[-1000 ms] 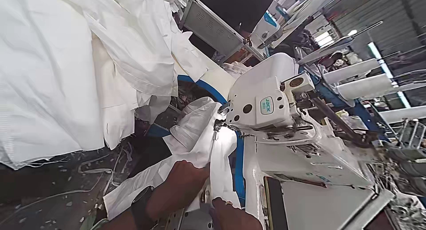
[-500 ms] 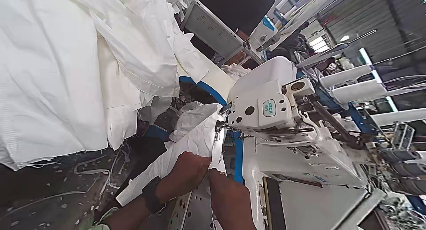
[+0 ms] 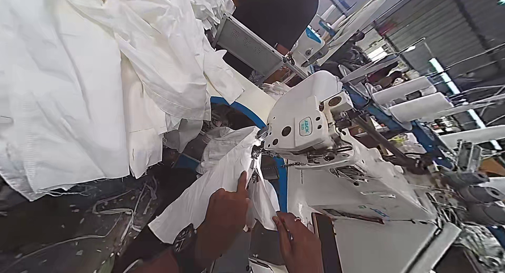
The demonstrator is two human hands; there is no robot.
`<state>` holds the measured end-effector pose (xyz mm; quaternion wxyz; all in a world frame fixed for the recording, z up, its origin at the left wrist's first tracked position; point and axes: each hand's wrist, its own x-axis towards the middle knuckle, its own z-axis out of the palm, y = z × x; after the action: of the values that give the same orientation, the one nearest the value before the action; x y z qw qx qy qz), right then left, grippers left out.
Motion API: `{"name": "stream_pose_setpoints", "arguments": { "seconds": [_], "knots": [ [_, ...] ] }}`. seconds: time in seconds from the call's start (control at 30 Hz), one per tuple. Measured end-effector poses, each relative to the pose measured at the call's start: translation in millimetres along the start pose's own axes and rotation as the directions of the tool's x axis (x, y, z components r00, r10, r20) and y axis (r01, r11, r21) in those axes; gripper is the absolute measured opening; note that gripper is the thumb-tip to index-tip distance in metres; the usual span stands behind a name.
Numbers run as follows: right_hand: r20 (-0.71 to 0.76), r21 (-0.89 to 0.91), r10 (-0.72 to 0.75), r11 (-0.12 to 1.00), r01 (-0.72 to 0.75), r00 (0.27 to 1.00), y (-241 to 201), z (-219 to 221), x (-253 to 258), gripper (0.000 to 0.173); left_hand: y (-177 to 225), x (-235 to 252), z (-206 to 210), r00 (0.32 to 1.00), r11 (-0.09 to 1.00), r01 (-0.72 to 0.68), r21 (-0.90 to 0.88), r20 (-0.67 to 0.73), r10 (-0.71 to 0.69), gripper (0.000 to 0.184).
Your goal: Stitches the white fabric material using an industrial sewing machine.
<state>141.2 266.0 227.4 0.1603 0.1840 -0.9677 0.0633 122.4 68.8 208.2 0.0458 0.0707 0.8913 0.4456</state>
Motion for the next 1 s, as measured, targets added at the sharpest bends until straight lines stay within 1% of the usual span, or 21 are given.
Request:
{"name": "stream_pose_setpoints", "arguments": {
  "seconds": [0.03, 0.07, 0.1, 0.13, 0.17, 0.27, 0.3, 0.4, 0.47, 0.57, 0.6, 0.73, 0.83, 0.9, 1.0],
  "knots": [
    [-0.022, 0.008, -0.029, 1.0, 0.029, 0.999, -7.4, 7.0, -4.5, 0.023, -9.8, -9.0, 3.4, 0.999, 0.992, 0.002, -0.122, -0.033, -0.006, 0.043],
    [-0.051, 0.014, -0.066, 0.998, 0.067, 0.997, -17.9, 10.6, -7.5, 0.023, -20.2, -14.6, 17.2, 0.99, 0.97, -0.088, -0.225, -0.128, 0.06, 0.033],
    [-0.084, 0.02, -0.103, 0.994, 0.105, 0.991, -31.4, 13.0, -4.6, 0.023, -30.4, -12.3, 32.3, 0.956, 0.942, -0.218, -0.256, -0.252, 0.153, 0.026],
    [-0.106, 0.033, -0.126, 0.991, 0.13, 0.986, -44.2, 14.5, -1.5, 0.022, -38.0, -7.1, 43.4, 0.918, 0.909, -0.317, -0.272, -0.327, 0.222, 0.022],
    [-0.12, 0.048, -0.13, 0.989, 0.137, 0.984, -55.3, 16.2, -0.5, 0.021, -41.7, -4.0, 46.8, 0.907, 0.889, -0.356, -0.287, -0.336, 0.255, 0.021],
    [-0.147, 0.071, -0.096, 0.992, 0.107, 0.984, -66.8, 18.5, 4.3, 0.02, -43.2, -3.8, 35.9, 0.933, 0.882, -0.325, -0.341, -0.266, 0.242, 0.023],
    [-0.168, 0.064, -0.093, 0.992, 0.105, 0.981, -65.5, 19.4, 4.5, 0.02, -42.5, -7.8, 35.4, 0.934, 0.878, -0.322, -0.355, -0.27, 0.234, 0.022],
    [-0.274, 0.067, -0.103, 0.99, 0.126, 0.956, -63.3, 34.0, 2.0, 0.018, -43.8, -17.5, 44.6, 0.897, 0.872, -0.357, -0.335, -0.384, 0.22, 0.02],
    [-0.335, 0.096, -0.086, 0.988, 0.125, 0.938, -60.3, 45.6, 6.5, 0.017, -47.6, -9.3, 50.0, 0.856, 0.861, -0.404, -0.311, -0.461, 0.235, 0.02],
    [-0.353, 0.156, -0.055, 0.981, 0.117, 0.934, -52.8, 52.4, 17.9, 0.016, -51.8, 12.9, 54.4, 0.773, 0.828, -0.504, -0.247, -0.557, 0.304, 0.021],
    [-0.356, 0.171, -0.045, 0.979, 0.112, 0.934, -50.3, 54.4, 20.2, 0.015, -51.6, 18.6, 55.0, 0.759, 0.825, -0.516, -0.23, -0.57, 0.316, 0.02],
    [-0.395, 0.194, -0.032, 0.974, 0.117, 0.918, -43.7, 65.7, 25.1, 0.019, -51.1, 36.9, 56.7, 0.735, 0.859, -0.488, -0.152, -0.603, 0.311, 0.018],
    [-0.415, 0.171, -0.01, 0.981, 0.089, 0.91, -40.3, 71.4, 34.9, 0.021, -50.9, 51.7, 57.3, 0.726, 0.881, -0.461, -0.108, -0.617, 0.304, 0.016],
    [-0.41, 0.162, 0.005, 0.985, 0.067, 0.912, -35.5, 74.0, 42.9, 0.022, -48.5, 58.8, 55.3, 0.729, 0.882, -0.463, -0.087, -0.604, 0.323, 0.013],
    [-0.399, 0.143, 0.039, 0.99, 0.02, 0.916, -33.6, 77.7, 49.9, 0.023, -44.3, 64.7, 53.3, 0.715, 0.877, -0.481, -0.02, -0.587, 0.379, 0.014]
  ]
}}
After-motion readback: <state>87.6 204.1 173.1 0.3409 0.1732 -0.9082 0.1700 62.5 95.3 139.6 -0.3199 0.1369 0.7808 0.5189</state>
